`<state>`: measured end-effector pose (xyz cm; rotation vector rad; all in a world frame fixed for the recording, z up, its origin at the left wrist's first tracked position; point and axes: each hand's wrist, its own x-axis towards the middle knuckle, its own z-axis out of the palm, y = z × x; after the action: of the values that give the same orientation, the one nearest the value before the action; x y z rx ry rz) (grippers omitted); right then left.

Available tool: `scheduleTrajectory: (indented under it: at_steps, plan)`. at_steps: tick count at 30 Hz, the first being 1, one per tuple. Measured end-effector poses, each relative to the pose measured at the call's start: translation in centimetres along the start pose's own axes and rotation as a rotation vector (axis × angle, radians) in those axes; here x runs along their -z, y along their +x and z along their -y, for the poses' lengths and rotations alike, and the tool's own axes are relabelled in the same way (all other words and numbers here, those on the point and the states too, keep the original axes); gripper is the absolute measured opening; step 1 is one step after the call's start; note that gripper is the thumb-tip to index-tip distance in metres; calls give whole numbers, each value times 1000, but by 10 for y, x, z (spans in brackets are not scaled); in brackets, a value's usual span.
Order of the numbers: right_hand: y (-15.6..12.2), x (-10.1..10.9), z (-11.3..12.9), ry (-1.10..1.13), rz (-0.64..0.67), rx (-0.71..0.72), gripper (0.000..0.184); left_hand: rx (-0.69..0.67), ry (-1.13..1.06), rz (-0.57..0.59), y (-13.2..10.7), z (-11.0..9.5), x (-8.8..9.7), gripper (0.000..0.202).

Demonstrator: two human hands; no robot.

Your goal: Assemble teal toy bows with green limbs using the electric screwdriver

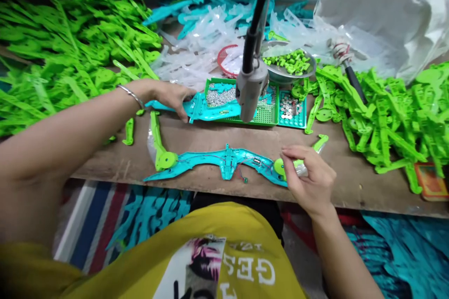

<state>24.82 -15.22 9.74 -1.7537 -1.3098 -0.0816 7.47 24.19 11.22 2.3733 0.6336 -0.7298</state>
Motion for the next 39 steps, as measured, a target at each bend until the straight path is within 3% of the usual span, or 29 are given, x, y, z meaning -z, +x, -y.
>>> scheduleTrajectory:
  at_steps: [2, 5, 8, 9, 11, 13, 14, 16, 18, 23, 26, 29, 34, 39]
  plan:
    - [-13, -8, 7, -18, 146, 0, 19, 25, 148, -60, -7, -4, 5, 75]
    - [-39, -30, 20, -29, 385, 49, 12, 104, 348, -172, -38, -15, 6, 66]
    - [-64, -53, 27, -176, 456, 95, 16, 228, 507, -419, -80, -38, -17, 55]
    - [-69, -59, 28, -230, 448, 109, 16, 188, 509, -484, -92, -49, -32, 46]
    - [-75, -66, 29, -293, 413, 125, 15, -81, 356, -522, -107, -71, -69, 26]
    - [-74, -69, 29, -285, 363, 116, 15, -416, 107, -464, -108, -93, -109, 22]
    - [-72, -70, 29, -259, 338, 107, 16, -494, 12, -429, -105, -101, -128, 23]
    - [-65, -70, 29, -175, 289, 86, 22, -553, -140, -439, -93, -113, -156, 32]
    - [-57, -71, 30, -65, 244, 53, 27, -543, -238, -480, -80, -117, -172, 45]
    - [-33, -67, 31, 94, 209, -59, 18, -564, -367, -538, -60, -118, -182, 57]
    - [-15, -64, 28, 119, 281, -113, 13, -536, -400, -572, -54, -122, -187, 54]
    - [5, -65, 22, 166, 376, -81, 14, -455, -479, -595, -50, -122, -190, 51]
    - [29, -72, 14, 255, 530, -14, 13, -394, -594, -491, -43, -116, -186, 54]
    - [37, -73, 15, 311, 622, -144, 5, -250, -574, -635, -39, -124, -195, 49]
